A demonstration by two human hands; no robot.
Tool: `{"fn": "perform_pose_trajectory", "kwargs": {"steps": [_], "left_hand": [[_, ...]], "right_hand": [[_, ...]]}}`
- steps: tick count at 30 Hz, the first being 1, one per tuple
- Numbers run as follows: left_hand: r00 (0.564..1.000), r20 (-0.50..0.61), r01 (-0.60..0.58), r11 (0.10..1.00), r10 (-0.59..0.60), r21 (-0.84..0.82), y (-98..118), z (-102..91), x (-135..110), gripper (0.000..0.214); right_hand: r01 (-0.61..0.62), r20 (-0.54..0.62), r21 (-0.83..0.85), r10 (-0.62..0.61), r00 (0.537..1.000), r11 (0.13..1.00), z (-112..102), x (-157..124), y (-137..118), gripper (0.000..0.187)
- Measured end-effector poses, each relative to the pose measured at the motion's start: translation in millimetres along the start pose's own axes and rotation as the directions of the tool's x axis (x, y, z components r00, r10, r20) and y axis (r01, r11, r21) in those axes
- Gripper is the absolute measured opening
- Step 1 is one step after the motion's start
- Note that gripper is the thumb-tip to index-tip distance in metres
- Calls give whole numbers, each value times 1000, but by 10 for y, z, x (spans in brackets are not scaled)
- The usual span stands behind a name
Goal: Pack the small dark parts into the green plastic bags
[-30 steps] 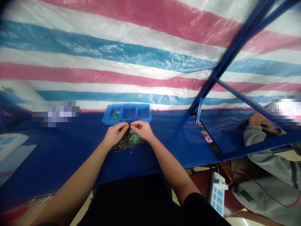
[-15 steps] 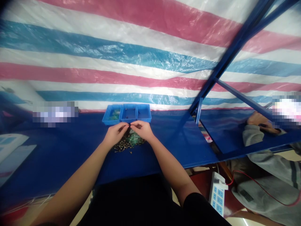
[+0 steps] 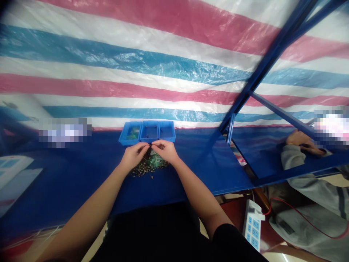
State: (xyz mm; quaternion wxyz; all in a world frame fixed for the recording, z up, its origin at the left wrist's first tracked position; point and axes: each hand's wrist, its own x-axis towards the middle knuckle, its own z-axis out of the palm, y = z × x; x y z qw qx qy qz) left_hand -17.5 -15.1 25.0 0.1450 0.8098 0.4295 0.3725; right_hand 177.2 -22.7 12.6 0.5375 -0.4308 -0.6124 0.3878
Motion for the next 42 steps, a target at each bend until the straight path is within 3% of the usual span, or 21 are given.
{"fn": "perform_pose_trajectory", "kwargs": {"steps": [7,17,36,42], "left_hand": [[1000,-5,30,999,-30,-14,-6,13,-6,30],[1000,0,-17,1000,17,-20,20,-6,0,29],[999,3,46,999,-46,10,15,-4,0,32],[1000,-21,2,1000,-2,-9,5,9,-2,32]], "right_hand": [[3,-6,-8,-4,1000,1000,-5,-2,-30,30],[4,-2,0,-4,1000,1000,4,1,-40,29],[-18,-10,0,18,1000,1000,4,4,-71,33],[-16,9,6,16,1000,1000,-1,0,-68,34]]}}
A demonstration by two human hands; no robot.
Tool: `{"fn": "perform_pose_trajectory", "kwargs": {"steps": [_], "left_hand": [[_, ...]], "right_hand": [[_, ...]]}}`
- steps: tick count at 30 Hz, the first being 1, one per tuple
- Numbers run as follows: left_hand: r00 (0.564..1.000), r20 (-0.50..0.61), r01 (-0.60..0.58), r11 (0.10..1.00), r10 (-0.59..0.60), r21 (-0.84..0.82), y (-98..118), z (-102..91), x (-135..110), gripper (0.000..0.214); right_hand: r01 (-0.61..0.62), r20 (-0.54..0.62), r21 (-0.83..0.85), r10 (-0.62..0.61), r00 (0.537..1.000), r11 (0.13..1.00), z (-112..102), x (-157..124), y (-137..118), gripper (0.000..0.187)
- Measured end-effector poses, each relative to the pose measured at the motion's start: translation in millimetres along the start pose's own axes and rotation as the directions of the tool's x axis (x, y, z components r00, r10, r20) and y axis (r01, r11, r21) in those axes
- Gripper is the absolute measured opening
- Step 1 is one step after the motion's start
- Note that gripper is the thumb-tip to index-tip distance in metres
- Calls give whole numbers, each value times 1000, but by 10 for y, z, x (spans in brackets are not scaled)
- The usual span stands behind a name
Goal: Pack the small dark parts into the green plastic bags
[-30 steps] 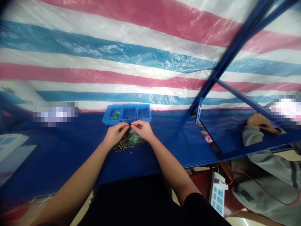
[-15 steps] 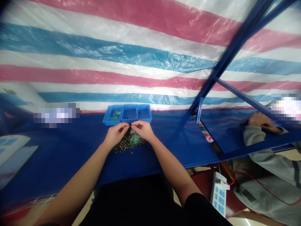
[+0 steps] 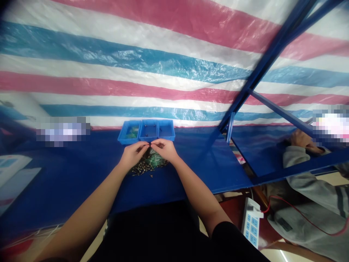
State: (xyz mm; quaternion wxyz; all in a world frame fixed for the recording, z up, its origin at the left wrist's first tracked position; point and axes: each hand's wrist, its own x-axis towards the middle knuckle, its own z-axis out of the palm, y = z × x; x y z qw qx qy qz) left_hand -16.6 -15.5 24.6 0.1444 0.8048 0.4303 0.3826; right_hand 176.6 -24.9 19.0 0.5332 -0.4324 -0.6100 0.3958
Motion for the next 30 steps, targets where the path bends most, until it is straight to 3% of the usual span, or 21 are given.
{"fn": "perform_pose_trajectory", "kwargs": {"steps": [6,8,11,15,18,21,25,27,30], "left_hand": [[999,19,32,999,-32,-2,5,-8,-3,31],[999,12,49,999,-49,1,-3,-6,-4,34],[999,1,36,999,-36,18,-16,1,-5,34],[1000,11,13,999,-13,39,-16,3,-5,35],[1000,5,20,999,-20,51,-13,-5,-3,33],[1000,2,20,997,-20,70,-24,-19,3,31],[997,-66,41,992,-33,119,-59,-37,17,32],[992,-111,74,987,-59,142,-76,-41,22,32],[987,-143,98,982,-75,162,-86,-41,26,31]], "right_hand": [[-58,35,72,55,998,996,-47,33,36,32],[-107,-6,130,108,994,986,-76,69,59,34],[-124,-122,267,161,979,956,-111,132,80,44],[-87,-122,366,140,983,927,-151,191,87,61],[-59,-153,232,96,984,971,-199,193,111,42],[-57,-159,-58,47,986,997,-235,152,127,31],[130,77,-360,-109,991,924,-169,71,85,23],[278,235,-462,-187,954,842,-83,42,61,20],[375,331,-583,-211,920,721,56,21,62,24]]}}
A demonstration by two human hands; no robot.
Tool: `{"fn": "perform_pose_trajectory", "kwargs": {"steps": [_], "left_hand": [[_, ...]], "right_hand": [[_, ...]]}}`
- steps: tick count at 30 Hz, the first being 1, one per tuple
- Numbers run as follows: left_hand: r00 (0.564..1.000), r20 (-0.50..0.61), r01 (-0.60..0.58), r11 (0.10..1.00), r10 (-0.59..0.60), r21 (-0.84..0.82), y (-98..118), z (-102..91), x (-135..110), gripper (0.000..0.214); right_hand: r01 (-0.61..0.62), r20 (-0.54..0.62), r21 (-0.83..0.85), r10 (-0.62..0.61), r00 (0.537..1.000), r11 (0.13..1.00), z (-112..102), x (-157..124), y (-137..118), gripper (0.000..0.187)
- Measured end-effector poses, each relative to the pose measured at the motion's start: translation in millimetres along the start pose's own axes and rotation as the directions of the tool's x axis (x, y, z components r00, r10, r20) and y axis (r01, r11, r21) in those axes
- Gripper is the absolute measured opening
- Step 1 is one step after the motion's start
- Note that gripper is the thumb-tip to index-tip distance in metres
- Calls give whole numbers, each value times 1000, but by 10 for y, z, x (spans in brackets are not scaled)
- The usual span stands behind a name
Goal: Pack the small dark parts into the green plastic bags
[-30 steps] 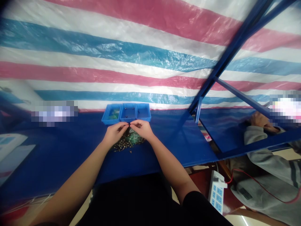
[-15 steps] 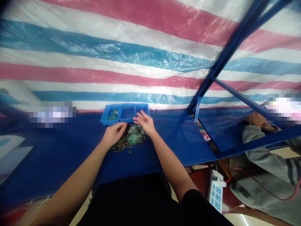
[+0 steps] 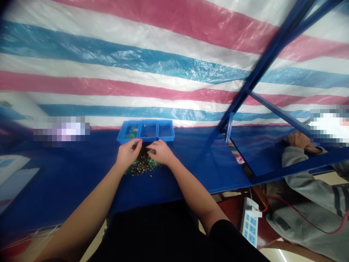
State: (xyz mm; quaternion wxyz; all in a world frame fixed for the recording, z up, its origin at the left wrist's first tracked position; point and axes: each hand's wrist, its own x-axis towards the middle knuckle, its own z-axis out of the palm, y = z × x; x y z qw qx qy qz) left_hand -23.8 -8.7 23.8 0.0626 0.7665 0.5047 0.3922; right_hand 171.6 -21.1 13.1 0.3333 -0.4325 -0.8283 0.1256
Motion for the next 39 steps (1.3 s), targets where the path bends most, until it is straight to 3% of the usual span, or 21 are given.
{"fn": "perform_pose_trajectory", "kwargs": {"steps": [5,18,21,26,29,34,39], "left_hand": [[1000,-4,-26,1000,26,-3,27,-1,-3,32],[999,34,-27,998,29,-52,34,0,-16,32],[997,66,-32,994,39,-102,45,2,-18,33],[971,215,-62,980,104,-190,89,17,-33,35],[960,249,-84,978,131,-191,95,33,-40,37],[965,225,-96,980,134,-174,60,47,-39,33],[965,222,-99,977,141,-190,65,43,-42,27]], "right_hand": [[-3,75,-139,14,997,990,94,18,-13,22],[-79,57,-3,79,995,997,23,5,-26,7],[-135,-81,89,142,987,987,-4,10,-23,9],[-232,-264,393,351,898,890,-62,8,-53,17],[-239,-252,516,412,875,823,-64,7,-67,21],[-216,-176,682,444,879,699,-5,14,-90,27],[-172,-185,724,428,885,668,8,21,-122,28]]}}
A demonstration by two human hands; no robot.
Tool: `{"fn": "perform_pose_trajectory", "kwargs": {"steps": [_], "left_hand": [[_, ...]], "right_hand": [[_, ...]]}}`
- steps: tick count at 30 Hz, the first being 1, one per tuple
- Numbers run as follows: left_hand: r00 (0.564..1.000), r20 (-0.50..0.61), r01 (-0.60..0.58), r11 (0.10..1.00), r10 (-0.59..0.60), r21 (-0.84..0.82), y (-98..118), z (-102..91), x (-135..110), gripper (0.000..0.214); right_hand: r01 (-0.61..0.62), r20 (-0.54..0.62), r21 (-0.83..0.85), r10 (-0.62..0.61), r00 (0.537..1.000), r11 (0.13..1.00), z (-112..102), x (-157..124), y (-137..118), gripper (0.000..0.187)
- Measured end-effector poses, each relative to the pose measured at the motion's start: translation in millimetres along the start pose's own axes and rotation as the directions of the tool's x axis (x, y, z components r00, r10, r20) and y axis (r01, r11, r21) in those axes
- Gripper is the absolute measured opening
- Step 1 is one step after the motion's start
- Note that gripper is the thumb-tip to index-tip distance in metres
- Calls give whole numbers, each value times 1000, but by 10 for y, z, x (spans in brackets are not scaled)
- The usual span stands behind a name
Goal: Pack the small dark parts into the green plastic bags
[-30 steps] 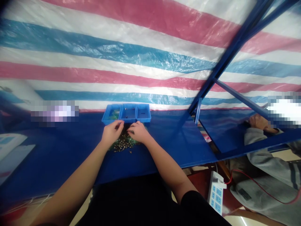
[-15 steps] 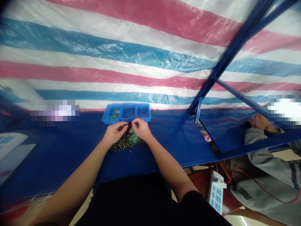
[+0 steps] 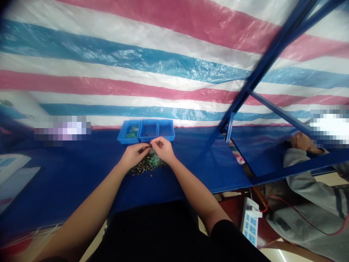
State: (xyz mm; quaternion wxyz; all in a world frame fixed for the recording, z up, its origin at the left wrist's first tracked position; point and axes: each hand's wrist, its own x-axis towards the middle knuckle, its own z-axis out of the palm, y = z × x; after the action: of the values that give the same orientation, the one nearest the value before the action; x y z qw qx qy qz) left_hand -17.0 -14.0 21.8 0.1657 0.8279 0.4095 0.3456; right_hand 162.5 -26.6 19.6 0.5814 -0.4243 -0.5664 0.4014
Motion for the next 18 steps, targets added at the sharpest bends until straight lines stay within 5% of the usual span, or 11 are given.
{"fn": "perform_pose_trajectory", "kwargs": {"steps": [7,11,18], "left_hand": [[999,-40,12,1000,-11,16,18,-35,15,30],[995,-71,74,994,-68,84,-40,-173,56,31],[983,181,2,984,-34,176,-151,-295,83,31]], "right_hand": [[28,61,-35,-26,998,999,-28,18,61,27],[13,4,-130,-12,1000,991,-76,45,113,25],[-5,3,-227,6,1000,974,-144,69,158,20]]}}
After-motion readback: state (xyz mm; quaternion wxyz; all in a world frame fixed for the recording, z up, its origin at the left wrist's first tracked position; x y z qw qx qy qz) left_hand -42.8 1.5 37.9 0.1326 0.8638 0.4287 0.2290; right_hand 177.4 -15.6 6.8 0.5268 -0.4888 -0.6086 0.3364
